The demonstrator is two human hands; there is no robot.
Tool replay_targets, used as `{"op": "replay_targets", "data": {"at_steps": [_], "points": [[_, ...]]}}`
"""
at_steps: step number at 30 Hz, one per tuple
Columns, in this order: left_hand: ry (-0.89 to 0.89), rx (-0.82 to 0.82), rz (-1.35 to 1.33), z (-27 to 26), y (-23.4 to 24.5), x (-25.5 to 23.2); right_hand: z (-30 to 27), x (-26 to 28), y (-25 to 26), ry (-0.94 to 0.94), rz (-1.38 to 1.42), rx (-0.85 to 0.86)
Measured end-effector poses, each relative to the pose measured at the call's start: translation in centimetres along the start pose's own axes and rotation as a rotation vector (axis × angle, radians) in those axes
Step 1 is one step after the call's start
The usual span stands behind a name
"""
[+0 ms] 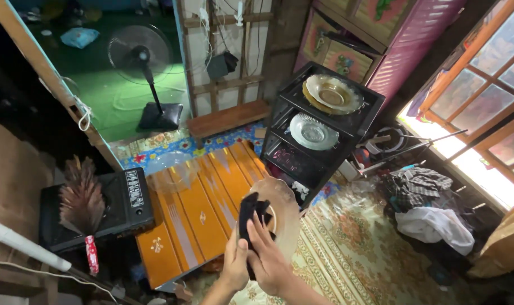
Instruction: The recorder is wiping glass plates with a black cloth and organizing them in a dish rack.
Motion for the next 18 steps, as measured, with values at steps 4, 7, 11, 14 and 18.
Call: {"op": "replay_targets", "data": {"at_steps": [4, 7, 11, 14, 18], "points": [[0.116, -0.066, 0.275, -1.1, 0.9, 8.2, 2.8, -0.8, 1.0, 0.225, 0.012, -0.025], [-0.150, 0.009, 0.257, 0.9, -0.3, -2.5, 5.0, -0.7, 3.0, 0.037, -0.261, -0.140], [-0.212, -0.027, 0.042, 2.4, -0.9, -4.5, 2.4, -1.6, 1.9, -0.256, -0.021, -0.244], [-0.162, -0.070, 0.027, 2.1, -1.2, -1.7, 0.8, 0.5, 1.7, -0.311, 0.224, -0.061], [0.077, -0.036, 0.031, 2.0, -3.1, 1.7, 1.8, -3.1, 2.9, 0.031, 0.070, 0.111]]}}
Point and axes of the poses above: each hand's wrist, its own z-axis towards the middle knuckle, its own y-axis out of the back of the hand, x = y × z, the point moved 1 cm from there along z, towards the middle knuckle, and after that the axes turned 10 degrees about z, right-handed, at the moved point
